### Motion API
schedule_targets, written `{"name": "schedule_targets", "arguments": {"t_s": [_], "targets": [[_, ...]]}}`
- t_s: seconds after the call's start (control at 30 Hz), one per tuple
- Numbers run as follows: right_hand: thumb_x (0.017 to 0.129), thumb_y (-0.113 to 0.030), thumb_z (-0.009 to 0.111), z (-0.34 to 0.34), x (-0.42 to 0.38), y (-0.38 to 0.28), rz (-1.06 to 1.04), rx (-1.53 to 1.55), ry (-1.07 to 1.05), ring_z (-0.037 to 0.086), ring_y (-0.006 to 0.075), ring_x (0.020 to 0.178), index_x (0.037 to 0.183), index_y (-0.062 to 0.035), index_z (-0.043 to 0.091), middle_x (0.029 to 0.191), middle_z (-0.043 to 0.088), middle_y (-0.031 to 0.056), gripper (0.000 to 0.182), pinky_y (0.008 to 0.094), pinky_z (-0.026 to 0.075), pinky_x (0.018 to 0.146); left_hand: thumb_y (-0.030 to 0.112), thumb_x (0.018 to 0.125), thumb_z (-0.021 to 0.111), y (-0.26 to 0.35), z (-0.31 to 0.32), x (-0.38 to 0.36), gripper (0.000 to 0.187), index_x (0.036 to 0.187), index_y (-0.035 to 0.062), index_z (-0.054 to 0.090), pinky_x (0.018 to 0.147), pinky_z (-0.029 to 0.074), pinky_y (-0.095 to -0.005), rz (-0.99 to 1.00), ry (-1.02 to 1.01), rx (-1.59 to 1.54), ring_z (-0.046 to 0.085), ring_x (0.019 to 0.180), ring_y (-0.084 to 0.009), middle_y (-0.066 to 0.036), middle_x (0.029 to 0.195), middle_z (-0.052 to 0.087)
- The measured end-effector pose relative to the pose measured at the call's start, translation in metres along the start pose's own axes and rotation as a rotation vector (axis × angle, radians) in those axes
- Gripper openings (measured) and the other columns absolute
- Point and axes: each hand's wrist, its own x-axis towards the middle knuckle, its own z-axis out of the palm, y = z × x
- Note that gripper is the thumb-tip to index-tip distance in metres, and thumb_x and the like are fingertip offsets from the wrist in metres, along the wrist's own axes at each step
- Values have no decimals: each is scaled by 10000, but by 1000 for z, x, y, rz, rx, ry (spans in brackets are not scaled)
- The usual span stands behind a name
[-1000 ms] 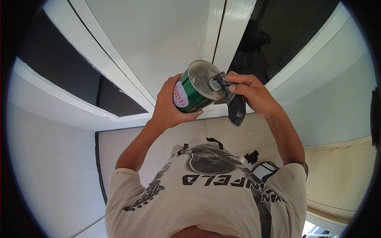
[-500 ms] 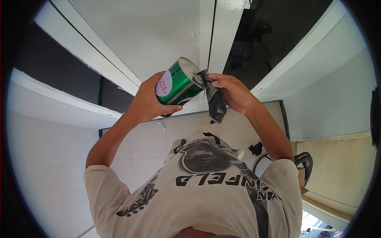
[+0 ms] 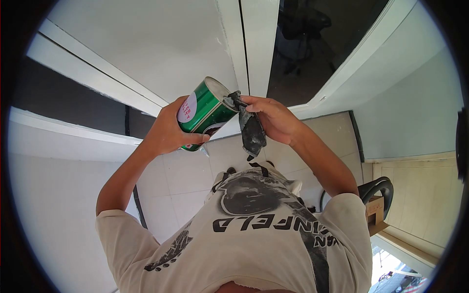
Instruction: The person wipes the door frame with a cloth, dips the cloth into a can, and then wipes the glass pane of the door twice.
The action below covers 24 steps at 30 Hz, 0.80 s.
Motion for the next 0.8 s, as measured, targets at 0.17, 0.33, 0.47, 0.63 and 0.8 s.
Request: {"name": "schedule_targets", "arguments": {"t_s": [0.17, 0.33, 0.47, 0.63, 0.8], "targets": [[929, -130, 634, -3, -2, 1, 6, 33, -38, 606, 157, 1060, 1328, -3, 619, 1145, 664, 54, 419, 337, 498, 945, 343, 530, 930, 5, 2, 1, 982, 1365, -5, 548, 992, 503, -383, -42, -6, 6, 670, 1049, -274, -167, 1154, 699], [926, -127, 645, -5, -1, 5, 1, 53, -12, 607, 166, 1069, 1360, 12, 584, 1169, 650, 70, 460, 351, 505, 951, 321, 527, 938, 9, 0, 4, 985, 1370, -1, 542, 992, 502, -381, -93, -41, 14, 667, 1059, -271, -166, 1164, 697], [922, -120, 653, -7, -1, 8, -10, 72, -12, 608, 172, 1071, 1383, 26, 555, 1188, 635, 80, 493, 360, 505, 964, 300, 538, 938, 6, 1, 6, 971, 1372, 0, 541, 998, 500, -382, -85, -46, 14, 667, 1062, -273, -167, 1172, 695], [923, -119, 649, -9, 1, 17, -20, 100, 6, 609, 171, 1059, 1385, 24, 559, 1168, 638, 76, 492, 354, 511, 944, 393, 549, 946, 5, 1, 8, 986, 1350, -22, 548, 956, 532, -371, -61, -52, 72, 693, 1024, -286, -190, 1143, 703], [922, -118, 636, -16, 4, 24, -26, 123, -8, 607, 157, 1024, 1378, 25, 578, 1130, 647, 66, 482, 339, 516, 910, 396, 550, 946, 8, 0, 11, 985, 1348, -23, 548, 960, 530, -372, -77, -76, 102, 693, 1026, -287, -193, 1149, 702]]}}
